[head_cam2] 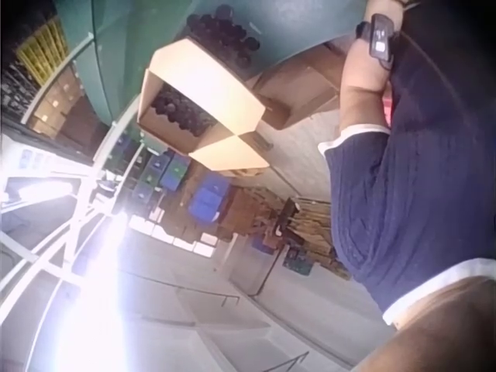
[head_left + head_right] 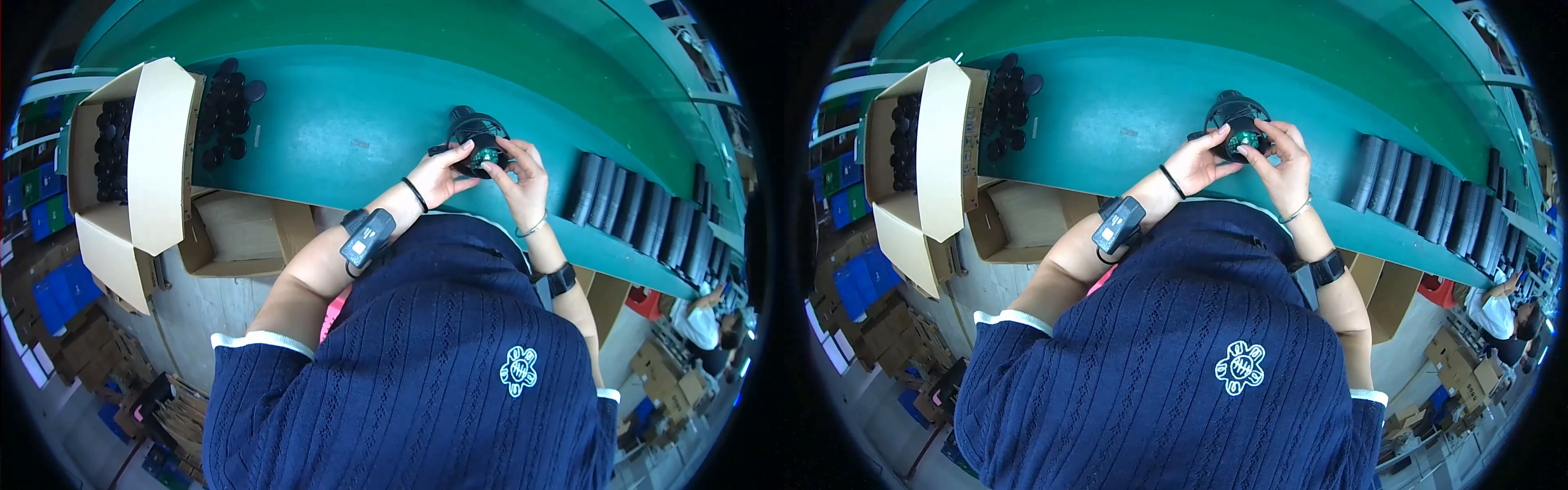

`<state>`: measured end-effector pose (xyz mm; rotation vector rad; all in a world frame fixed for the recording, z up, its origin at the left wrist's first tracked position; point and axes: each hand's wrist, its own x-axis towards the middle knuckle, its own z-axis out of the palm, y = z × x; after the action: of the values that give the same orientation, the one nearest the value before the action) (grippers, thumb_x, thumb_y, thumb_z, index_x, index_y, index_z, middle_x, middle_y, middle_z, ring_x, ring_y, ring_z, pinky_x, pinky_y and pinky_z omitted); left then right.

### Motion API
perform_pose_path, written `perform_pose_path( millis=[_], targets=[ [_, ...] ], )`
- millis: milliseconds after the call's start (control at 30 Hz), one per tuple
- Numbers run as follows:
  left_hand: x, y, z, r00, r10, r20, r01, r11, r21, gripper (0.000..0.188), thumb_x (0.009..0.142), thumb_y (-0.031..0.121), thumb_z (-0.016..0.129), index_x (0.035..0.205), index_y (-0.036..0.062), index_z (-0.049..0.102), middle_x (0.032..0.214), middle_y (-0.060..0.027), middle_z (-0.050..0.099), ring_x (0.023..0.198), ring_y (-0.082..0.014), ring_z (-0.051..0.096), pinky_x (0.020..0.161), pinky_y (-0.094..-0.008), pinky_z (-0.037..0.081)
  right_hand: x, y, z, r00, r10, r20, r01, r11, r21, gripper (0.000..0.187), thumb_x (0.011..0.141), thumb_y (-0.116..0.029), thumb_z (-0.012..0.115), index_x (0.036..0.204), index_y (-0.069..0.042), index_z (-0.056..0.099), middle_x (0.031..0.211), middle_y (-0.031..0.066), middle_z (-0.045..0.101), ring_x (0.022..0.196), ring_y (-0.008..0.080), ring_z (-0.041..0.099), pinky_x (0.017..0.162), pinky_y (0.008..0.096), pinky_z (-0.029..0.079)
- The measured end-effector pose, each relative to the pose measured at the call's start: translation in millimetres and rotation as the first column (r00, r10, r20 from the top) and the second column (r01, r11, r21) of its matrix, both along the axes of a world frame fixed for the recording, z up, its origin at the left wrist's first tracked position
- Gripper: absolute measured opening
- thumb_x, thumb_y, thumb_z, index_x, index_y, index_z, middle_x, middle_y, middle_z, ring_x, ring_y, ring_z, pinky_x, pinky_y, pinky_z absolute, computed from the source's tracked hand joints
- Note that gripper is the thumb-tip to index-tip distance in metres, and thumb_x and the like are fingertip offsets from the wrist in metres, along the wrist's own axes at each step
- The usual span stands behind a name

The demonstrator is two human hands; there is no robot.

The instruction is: The person assembles microphones by fitting black mesh cylinders into shock mounts and rotating them to secure the fit. After assembling several units, the person places them into a cardboard box and rearranges the microphones inside.

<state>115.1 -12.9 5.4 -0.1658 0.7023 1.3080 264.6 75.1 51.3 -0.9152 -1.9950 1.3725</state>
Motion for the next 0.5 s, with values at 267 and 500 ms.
perform_pose_path(
  millis=[267,500],
  targets=[
    [0,1,0,0.999,-0.038,-0.002,0.038,0.999,-0.003,0.04,0.09,0.036,0.059,0.121,0.012,0.05,0.119,-0.0084,0.056,0.109,-0.0214,0.054,0.093,-0.0413,0.045,2,1,5,0.999,0.018,-0.028,-0.018,1.0,-0.011,0.035,0.077,-0.001,0.071,0.111,0.0,0.062,0.109,0.0092,0.053,0.096,0.0136,0.056,0.07,0.0218,0.048],
    [-4,1,4,0.996,-0.068,-0.054,0.068,0.998,-0.012,0.045,0.09,0.036,0.059,0.125,0.0104,0.048,0.122,-0.009,0.054,0.11,-0.0223,0.054,0.091,-0.0398,0.046,9,17,8,0.996,-0.074,0.041,0.069,0.992,0.102,0.012,0.085,-0.001,0.062,0.096,0.002,0.065,0.093,0.0074,0.06,0.076,0.0098,0.056,0.064,0.0213,0.047]
  ],
)
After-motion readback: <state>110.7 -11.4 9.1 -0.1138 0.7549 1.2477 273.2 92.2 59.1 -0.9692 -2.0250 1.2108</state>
